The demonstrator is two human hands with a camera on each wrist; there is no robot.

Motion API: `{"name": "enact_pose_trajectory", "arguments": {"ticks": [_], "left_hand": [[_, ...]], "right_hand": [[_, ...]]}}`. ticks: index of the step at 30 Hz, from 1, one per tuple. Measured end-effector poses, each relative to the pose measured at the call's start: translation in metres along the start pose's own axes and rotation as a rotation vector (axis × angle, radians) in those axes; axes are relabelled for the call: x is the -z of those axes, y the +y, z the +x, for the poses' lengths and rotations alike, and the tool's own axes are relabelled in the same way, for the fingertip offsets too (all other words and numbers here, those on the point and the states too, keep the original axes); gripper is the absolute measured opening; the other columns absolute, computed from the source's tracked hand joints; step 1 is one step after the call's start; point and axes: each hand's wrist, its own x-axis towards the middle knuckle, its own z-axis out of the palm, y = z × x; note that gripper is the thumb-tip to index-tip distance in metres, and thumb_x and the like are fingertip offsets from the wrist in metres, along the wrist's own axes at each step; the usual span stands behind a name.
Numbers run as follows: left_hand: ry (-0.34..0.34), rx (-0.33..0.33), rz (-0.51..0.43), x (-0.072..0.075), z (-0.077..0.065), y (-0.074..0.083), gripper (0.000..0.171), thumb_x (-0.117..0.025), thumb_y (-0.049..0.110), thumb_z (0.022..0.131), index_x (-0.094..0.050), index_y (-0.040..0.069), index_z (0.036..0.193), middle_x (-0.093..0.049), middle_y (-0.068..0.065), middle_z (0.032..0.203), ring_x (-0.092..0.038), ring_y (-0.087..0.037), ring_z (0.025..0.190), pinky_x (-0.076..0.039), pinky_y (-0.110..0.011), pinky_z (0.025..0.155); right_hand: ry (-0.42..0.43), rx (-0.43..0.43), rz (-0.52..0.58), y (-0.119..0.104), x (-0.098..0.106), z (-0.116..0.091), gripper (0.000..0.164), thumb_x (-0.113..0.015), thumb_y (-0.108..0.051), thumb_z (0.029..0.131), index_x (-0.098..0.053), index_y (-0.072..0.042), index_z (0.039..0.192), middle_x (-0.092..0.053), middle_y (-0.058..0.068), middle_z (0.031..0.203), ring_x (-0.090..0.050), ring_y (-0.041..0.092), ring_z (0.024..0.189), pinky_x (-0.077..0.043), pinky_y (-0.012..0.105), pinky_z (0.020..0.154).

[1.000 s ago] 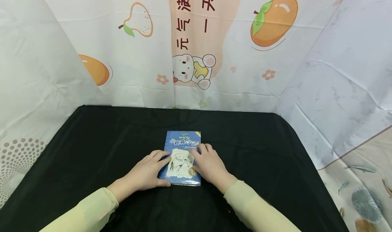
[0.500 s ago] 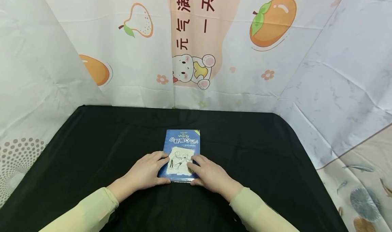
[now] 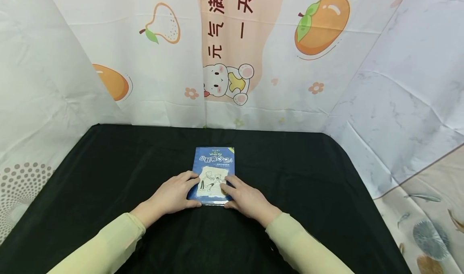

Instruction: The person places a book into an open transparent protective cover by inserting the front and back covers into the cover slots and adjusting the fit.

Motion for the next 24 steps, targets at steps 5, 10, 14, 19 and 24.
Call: {"name": "enact_pose_trajectory", "arguments": {"ticks": [5,10,14,19,24], "left_hand": [[-0.007,0.014,-0.014,0.0,0.003,-0.001,0.079,-0.071,0.061,0.077,-0.054,0.011,0.135,-0.048,-0.008,0.135,-0.048,-0.023,0.114,-0.044,-0.045,0.099],[-0.026,0.032,-0.039,0.002,0.004,-0.001,0.081,-0.071,0.062,0.076,-0.052,0.011,0.136,-0.047,-0.007,0.135,-0.048,-0.022,0.111,-0.045,-0.044,0.098],[-0.056,0.066,-0.117,0.004,0.007,-0.004,0.082,-0.065,0.068,0.077,-0.051,0.013,0.137,-0.044,-0.005,0.137,-0.046,-0.022,0.114,-0.044,-0.045,0.098],[-0.011,0.119,-0.19,0.012,0.011,-0.013,0.072,-0.056,0.066,0.086,-0.052,0.015,0.137,-0.043,-0.004,0.139,-0.044,-0.022,0.121,-0.046,-0.047,0.097],[0.111,0.227,-0.158,0.023,0.012,-0.033,0.07,-0.051,0.06,0.092,-0.047,0.01,0.141,-0.041,-0.012,0.144,-0.038,-0.03,0.131,-0.038,-0.052,0.104]], "right_hand": [[0.003,-0.004,-0.008,0.001,-0.001,0.002,0.052,-0.067,-0.038,0.09,-0.052,-0.017,0.136,-0.041,0.011,0.144,-0.049,0.022,0.122,-0.054,0.04,0.086],[-0.009,-0.009,-0.001,0.003,0.0,0.004,0.053,-0.067,-0.04,0.09,-0.052,-0.017,0.136,-0.04,0.01,0.144,-0.048,0.023,0.123,-0.053,0.042,0.089],[-0.014,-0.016,0.028,0.005,0.004,0.005,0.054,-0.066,-0.043,0.09,-0.053,-0.017,0.137,-0.042,0.011,0.145,-0.047,0.027,0.124,-0.048,0.046,0.096],[0.072,-0.064,0.042,0.011,0.012,0.008,0.051,-0.061,-0.041,0.095,-0.053,-0.013,0.137,-0.044,0.012,0.145,-0.049,0.028,0.124,-0.046,0.048,0.098],[0.2,-0.125,-0.045,0.022,0.027,0.012,0.049,-0.06,-0.034,0.096,-0.053,-0.007,0.136,-0.046,0.016,0.143,-0.042,0.033,0.13,-0.039,0.053,0.104]]}}
